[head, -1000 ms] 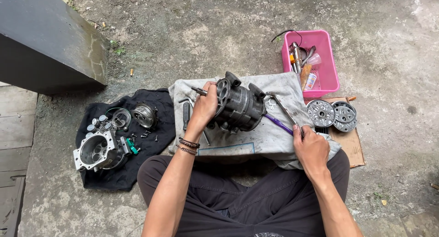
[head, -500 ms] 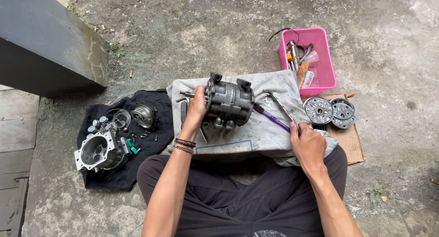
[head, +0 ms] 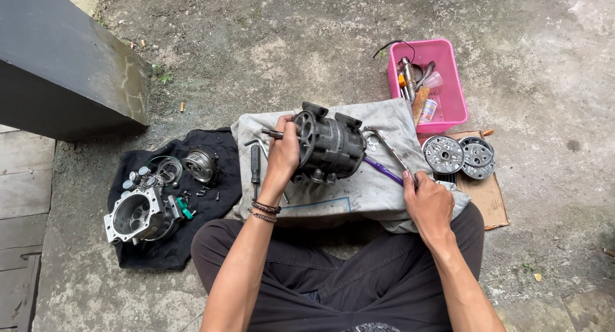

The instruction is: Inspecting and cleaning a mechanical component using an Allen key and a brush

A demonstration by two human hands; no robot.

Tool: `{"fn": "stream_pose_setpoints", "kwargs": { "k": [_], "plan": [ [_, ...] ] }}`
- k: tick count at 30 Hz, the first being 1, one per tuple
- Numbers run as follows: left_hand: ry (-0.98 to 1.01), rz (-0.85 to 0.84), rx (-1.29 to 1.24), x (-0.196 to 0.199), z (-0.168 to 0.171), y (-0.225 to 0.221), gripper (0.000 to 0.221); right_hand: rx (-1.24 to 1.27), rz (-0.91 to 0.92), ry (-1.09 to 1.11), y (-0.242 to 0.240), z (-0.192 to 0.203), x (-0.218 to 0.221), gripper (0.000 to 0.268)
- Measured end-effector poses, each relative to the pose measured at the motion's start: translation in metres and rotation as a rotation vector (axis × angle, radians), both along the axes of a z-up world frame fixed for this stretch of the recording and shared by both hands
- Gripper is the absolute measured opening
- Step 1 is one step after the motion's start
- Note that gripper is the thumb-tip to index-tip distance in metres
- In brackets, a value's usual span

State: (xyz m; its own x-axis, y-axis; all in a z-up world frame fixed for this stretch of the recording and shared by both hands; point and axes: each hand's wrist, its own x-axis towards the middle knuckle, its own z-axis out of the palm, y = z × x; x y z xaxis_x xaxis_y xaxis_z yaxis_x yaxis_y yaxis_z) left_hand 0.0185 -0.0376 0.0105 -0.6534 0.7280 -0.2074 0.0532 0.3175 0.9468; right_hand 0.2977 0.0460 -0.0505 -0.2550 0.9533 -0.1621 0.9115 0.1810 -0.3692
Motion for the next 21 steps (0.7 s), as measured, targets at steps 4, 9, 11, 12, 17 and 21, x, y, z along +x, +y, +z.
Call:
{"fn": "stream_pose_setpoints", "kwargs": {
  "k": [4,9,11,12,17,21],
  "plan": [
    [0.173,-0.099,-0.19,0.005,-0.001,0.009,0.041,-0.004,-0.006,0.006,-0.001,0.002,0.0,0.055],
    [0.391,-0.094,-0.087,0.007,-0.022,0.021,0.037,-0.016,-0.018,-0.002,0.0,0.0,0.002,0.056],
    [0.396,-0.08,-0.202,0.007,-0.015,0.018,0.039,-0.034,-0.017,0.03,-0.001,0.004,0.001,0.054],
    [0.396,-0.087,-0.198,0.008,-0.015,0.018,0.039,-0.031,-0.025,0.03,-0.001,0.002,0.003,0.054],
    [0.452,0.044,-0.282,0.017,0.019,0.001,0.043,-0.017,-0.026,0.035,0.001,-0.001,0.003,0.052],
    [0.499,0.064,-0.328,0.018,0.035,-0.007,0.045,-0.029,-0.034,0.027,0.001,0.0,0.001,0.052]
  ]
}}
